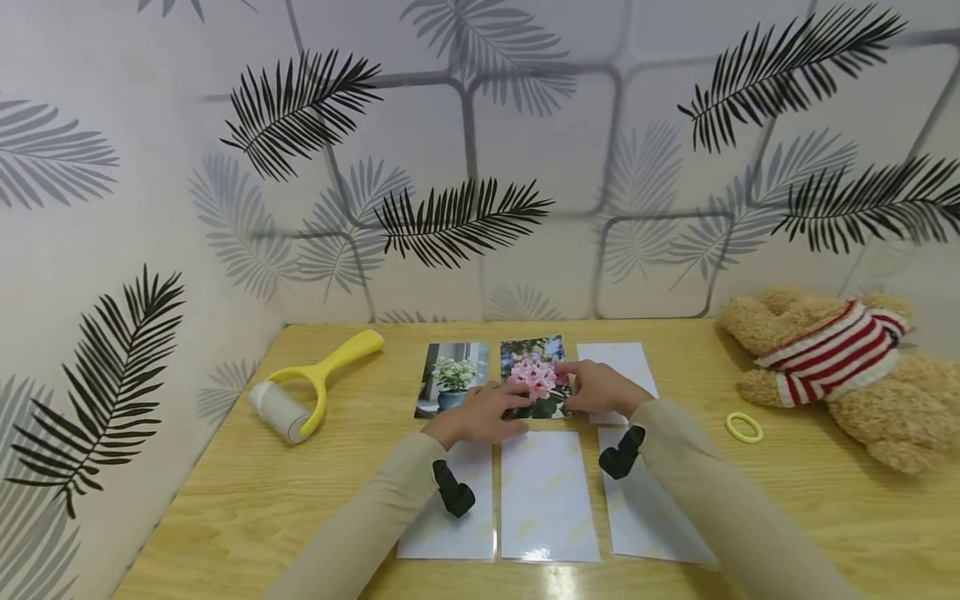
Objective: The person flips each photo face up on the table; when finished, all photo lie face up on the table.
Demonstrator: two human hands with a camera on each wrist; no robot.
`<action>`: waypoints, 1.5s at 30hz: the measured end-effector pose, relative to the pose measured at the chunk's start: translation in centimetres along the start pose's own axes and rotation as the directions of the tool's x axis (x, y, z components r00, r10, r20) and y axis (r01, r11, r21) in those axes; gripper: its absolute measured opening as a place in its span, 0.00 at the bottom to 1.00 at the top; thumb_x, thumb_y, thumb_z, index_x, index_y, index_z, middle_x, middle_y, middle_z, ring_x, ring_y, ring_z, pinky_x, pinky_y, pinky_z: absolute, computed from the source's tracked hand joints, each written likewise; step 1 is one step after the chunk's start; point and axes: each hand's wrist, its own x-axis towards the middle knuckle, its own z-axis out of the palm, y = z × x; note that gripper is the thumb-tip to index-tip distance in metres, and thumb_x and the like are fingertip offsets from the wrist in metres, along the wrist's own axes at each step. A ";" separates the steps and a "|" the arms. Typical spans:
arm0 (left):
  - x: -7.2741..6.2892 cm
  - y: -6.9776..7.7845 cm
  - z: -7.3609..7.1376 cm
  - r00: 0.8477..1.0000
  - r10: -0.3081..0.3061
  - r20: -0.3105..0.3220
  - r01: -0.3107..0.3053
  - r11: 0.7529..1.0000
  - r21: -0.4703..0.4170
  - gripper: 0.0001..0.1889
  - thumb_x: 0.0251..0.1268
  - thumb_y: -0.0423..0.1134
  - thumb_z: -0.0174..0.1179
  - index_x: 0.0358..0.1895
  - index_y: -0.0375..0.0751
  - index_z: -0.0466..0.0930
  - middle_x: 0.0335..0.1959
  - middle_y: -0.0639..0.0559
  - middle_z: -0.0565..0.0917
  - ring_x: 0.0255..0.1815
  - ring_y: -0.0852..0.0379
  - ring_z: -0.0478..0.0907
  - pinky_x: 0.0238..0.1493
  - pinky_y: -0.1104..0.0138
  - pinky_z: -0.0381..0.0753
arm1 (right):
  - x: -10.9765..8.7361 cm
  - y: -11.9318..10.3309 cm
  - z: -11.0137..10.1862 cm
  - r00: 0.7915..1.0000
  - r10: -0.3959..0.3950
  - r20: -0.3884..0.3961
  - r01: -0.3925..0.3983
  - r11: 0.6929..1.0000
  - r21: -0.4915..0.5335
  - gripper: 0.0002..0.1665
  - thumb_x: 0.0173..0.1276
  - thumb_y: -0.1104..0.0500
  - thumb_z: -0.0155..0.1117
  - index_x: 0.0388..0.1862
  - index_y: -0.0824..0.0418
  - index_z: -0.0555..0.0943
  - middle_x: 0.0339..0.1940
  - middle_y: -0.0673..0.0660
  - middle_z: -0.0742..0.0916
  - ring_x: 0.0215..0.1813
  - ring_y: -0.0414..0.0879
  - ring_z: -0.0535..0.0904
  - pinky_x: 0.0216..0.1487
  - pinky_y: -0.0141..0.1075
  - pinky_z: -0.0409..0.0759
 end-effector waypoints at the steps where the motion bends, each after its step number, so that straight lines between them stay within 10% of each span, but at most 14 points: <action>1: 0.0 -0.1 0.0 1.000 -0.002 0.000 0.002 1.000 -0.001 0.25 0.72 0.46 0.52 0.69 0.44 0.69 0.75 0.49 0.61 0.72 0.42 0.57 0.68 0.42 0.53 | 0.0 0.0 0.0 1.000 0.002 0.001 -0.002 1.000 -0.003 0.38 0.59 0.64 0.64 0.70 0.67 0.67 0.18 0.50 0.75 0.20 0.40 0.68 0.26 0.31 0.66; 23: 0.6 0.0 -0.5 0.992 0.116 -0.041 -0.120 0.984 -0.129 0.23 0.75 0.34 0.44 0.70 0.34 0.64 0.75 0.37 0.58 0.76 0.41 0.53 0.73 0.45 0.49 | -1.3 1.3 -1.0 0.996 -0.031 -0.087 0.026 0.998 -0.060 0.19 0.66 0.61 0.56 0.54 0.65 0.80 0.28 0.56 0.79 0.28 0.44 0.70 0.30 0.34 0.67; 33: 3.1 1.9 0.0 0.987 0.147 -0.060 -0.151 0.986 -0.075 0.23 0.73 0.37 0.48 0.69 0.38 0.66 0.70 0.43 0.68 0.68 0.46 0.67 0.70 0.52 0.61 | -3.6 4.2 -3.1 0.987 -0.059 -0.150 0.043 0.994 -0.105 0.18 0.67 0.61 0.57 0.50 0.71 0.79 0.35 0.64 0.84 0.35 0.51 0.78 0.37 0.41 0.76; 45: 5.6 5.0 1.3 0.977 0.206 -0.055 -0.208 0.978 -0.018 0.21 0.72 0.35 0.47 0.66 0.36 0.70 0.72 0.41 0.64 0.75 0.48 0.58 0.74 0.60 0.57 | -6.9 8.1 -3.7 0.981 0.014 -0.196 -0.023 0.999 -0.044 0.25 0.69 0.59 0.54 0.59 0.76 0.72 0.54 0.76 0.78 0.57 0.69 0.73 0.57 0.59 0.72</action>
